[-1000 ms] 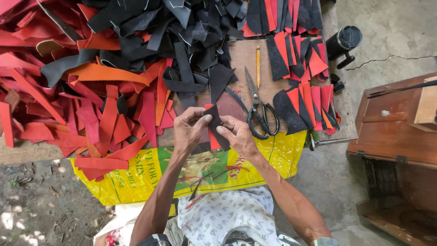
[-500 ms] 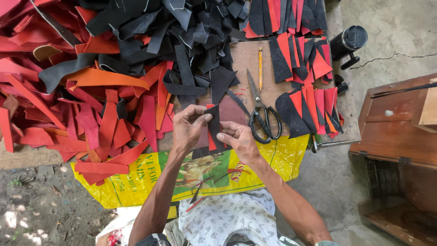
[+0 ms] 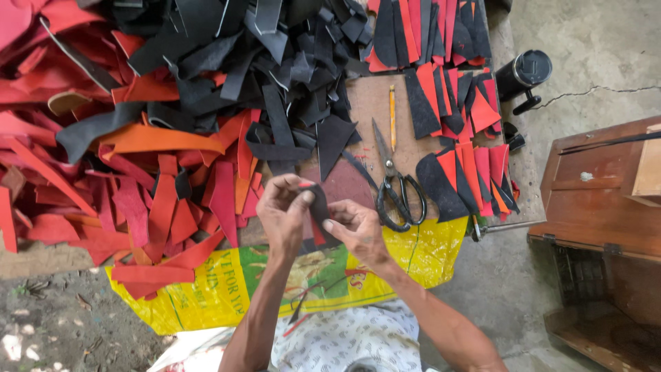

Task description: The person repeatedly picks red and black rubber pieces from piles on a table, aligns them on a small wooden board, and stacks the assembled pairs. The person handles the pieces by hand without using tools.

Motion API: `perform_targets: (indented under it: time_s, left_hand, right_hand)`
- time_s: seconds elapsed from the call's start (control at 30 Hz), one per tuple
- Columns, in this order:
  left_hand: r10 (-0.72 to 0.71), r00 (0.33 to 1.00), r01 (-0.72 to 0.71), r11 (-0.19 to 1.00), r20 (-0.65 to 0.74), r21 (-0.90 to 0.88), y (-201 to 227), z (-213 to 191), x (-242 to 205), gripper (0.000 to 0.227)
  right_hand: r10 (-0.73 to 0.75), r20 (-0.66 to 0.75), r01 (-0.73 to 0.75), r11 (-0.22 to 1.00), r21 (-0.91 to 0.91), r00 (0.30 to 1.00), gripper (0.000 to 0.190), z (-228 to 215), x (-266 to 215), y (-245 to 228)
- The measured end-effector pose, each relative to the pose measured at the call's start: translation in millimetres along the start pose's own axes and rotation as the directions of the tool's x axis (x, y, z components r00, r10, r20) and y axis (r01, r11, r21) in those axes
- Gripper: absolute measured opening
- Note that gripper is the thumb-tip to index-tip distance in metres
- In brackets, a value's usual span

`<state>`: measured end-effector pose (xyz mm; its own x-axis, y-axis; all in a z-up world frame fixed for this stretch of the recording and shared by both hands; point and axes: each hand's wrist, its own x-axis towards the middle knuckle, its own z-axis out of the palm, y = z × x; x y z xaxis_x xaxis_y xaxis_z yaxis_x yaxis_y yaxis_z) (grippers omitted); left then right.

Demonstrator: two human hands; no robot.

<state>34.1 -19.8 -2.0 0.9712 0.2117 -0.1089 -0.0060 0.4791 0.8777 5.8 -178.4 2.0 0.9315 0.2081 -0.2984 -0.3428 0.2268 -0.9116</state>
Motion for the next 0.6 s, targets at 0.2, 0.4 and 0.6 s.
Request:
perform_targets:
  time_s: [0.2,0.4,0.6]
  left_hand:
    - [0.042,0.992,-0.081,0.936,0.118,0.343,36,30,15,0.029]
    - [0.162,0.974,-0.213,0.448,0.156,0.868,63,14,99,0.05]
    - [0.129,0.975,-0.212,0.272,0.183,0.939,33,4,113,0.059]
  right_hand:
    - [0.02,0.021,-0.014,0.967,-0.254,1.0,0.02,-23,18,-41]
    - [-0.356,-0.068,0.246,0.759,-0.603,0.932,0.023,-125,101,-125]
    - [-0.673,-0.183,0.452,0.648,-0.614,0.717,0.016,-279,329,-216]
